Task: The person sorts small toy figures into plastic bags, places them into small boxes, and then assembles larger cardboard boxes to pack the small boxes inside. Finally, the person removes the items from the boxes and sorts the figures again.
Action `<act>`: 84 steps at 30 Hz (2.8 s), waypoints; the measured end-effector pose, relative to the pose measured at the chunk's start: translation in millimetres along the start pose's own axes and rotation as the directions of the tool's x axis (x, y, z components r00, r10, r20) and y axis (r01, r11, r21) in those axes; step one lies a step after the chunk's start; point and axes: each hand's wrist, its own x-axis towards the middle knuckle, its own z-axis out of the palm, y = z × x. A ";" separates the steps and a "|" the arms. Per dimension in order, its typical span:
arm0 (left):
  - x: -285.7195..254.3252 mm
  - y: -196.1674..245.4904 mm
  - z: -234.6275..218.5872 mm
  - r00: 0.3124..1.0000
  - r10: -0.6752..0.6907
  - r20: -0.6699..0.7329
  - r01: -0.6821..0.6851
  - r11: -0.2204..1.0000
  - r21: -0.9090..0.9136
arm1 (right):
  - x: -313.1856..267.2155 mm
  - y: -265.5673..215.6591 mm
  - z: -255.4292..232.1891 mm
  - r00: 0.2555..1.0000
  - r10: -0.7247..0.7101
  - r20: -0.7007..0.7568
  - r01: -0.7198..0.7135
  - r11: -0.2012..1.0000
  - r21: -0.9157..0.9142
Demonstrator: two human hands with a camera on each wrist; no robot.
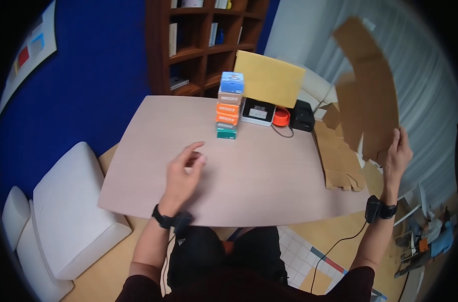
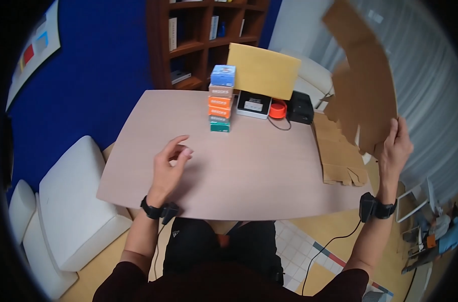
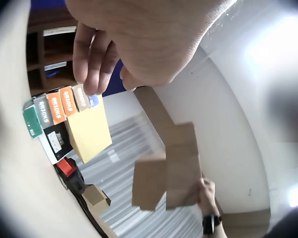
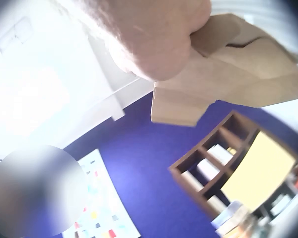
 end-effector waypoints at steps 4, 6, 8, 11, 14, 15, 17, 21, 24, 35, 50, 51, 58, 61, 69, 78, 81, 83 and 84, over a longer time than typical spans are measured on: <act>-21.6 41.4 18.5 0.892 0.451 -0.001 -0.445 0.880 0.168 | -25.4 -119.0 -14.1 0.989 -0.141 0.039 0.105 0.872 0.478; -37.4 62.9 27.3 0.848 0.530 0.019 -0.519 0.822 0.236 | -49.0 -166.4 -13.9 0.940 -0.321 0.120 0.206 0.808 0.551; -48.4 71.2 34.1 0.804 0.593 0.049 -0.576 0.755 0.314 | -72.3 -208.6 -4.6 0.875 -0.415 0.250 0.152 0.724 0.673; -58.9 68.6 35.8 0.844 0.522 0.123 -0.529 0.774 0.348 | -99.2 -253.0 23.0 0.717 -0.562 0.413 0.004 0.595 0.804; -61.0 55.3 33.6 0.914 0.380 0.143 -0.406 0.833 0.377 | -97.0 -278.6 29.4 0.696 -0.583 0.421 -0.104 0.498 0.861; -60.9 52.7 32.1 0.930 0.342 0.134 -0.366 0.828 0.424 | -95.3 -283.6 33.4 0.670 -0.602 0.434 -0.157 0.456 0.876; -59.5 46.6 30.0 0.946 0.300 0.119 -0.320 0.819 0.477 | -95.7 -290.2 36.3 0.642 -0.627 0.442 -0.214 0.407 0.888; -46.4 44.8 24.1 0.963 0.268 -0.024 -0.227 0.858 0.461 | -95.4 -297.4 42.2 0.374 -0.731 0.571 -0.436 0.405 0.803; -37.1 41.0 19.5 0.980 0.194 -0.045 -0.161 0.904 0.397 | -108.8 -293.3 52.9 0.358 -0.813 0.460 -0.536 0.224 0.814; -32.4 57.9 13.5 0.993 0.114 -0.019 -0.106 0.963 0.247 | -147.0 -281.5 97.4 0.482 -0.843 0.237 -0.354 0.060 0.933; -37.1 59.1 33.7 0.959 0.244 -0.143 -0.138 0.845 0.517 | -172.4 -276.9 107.3 0.629 -0.590 0.506 -0.501 0.190 0.844; -35.4 58.8 37.5 0.962 0.245 -0.119 -0.154 0.850 0.503 | -172.3 -275.9 109.2 0.662 -0.553 0.507 -0.519 0.151 0.842; -29.0 51.7 44.5 0.934 0.321 -0.155 -0.218 0.858 0.465 | -146.8 -257.9 117.3 0.567 -0.715 0.409 -0.463 0.134 0.876; -30.2 60.1 35.4 0.960 0.271 -0.072 -0.199 0.841 0.503 | -142.9 -252.1 124.0 0.540 -0.754 0.374 -0.426 0.138 0.894; -39.0 60.2 31.4 0.969 0.175 -0.173 -0.005 0.717 0.697 | -148.7 -256.2 131.1 0.825 -0.484 0.291 -0.261 0.131 0.956; -52.5 26.8 -2.1 0.947 0.217 -0.236 -0.024 0.782 0.623 | -141.0 -256.5 143.0 0.827 -0.524 -0.204 0.441 0.380 0.813; -50.0 44.8 -11.6 0.956 0.274 -0.106 -0.128 0.713 0.689 | -149.5 -263.8 148.0 0.788 -0.556 -0.264 0.513 0.358 0.780; -49.6 50.7 -15.6 0.970 0.216 -0.110 -0.085 0.730 0.678 | -155.9 -267.5 143.9 0.764 -0.596 -0.246 0.520 0.344 0.782; -51.8 48.4 -17.4 0.980 0.170 -0.099 -0.055 0.721 0.691 | -159.5 -270.7 144.3 0.750 -0.612 -0.249 0.524 0.321 0.789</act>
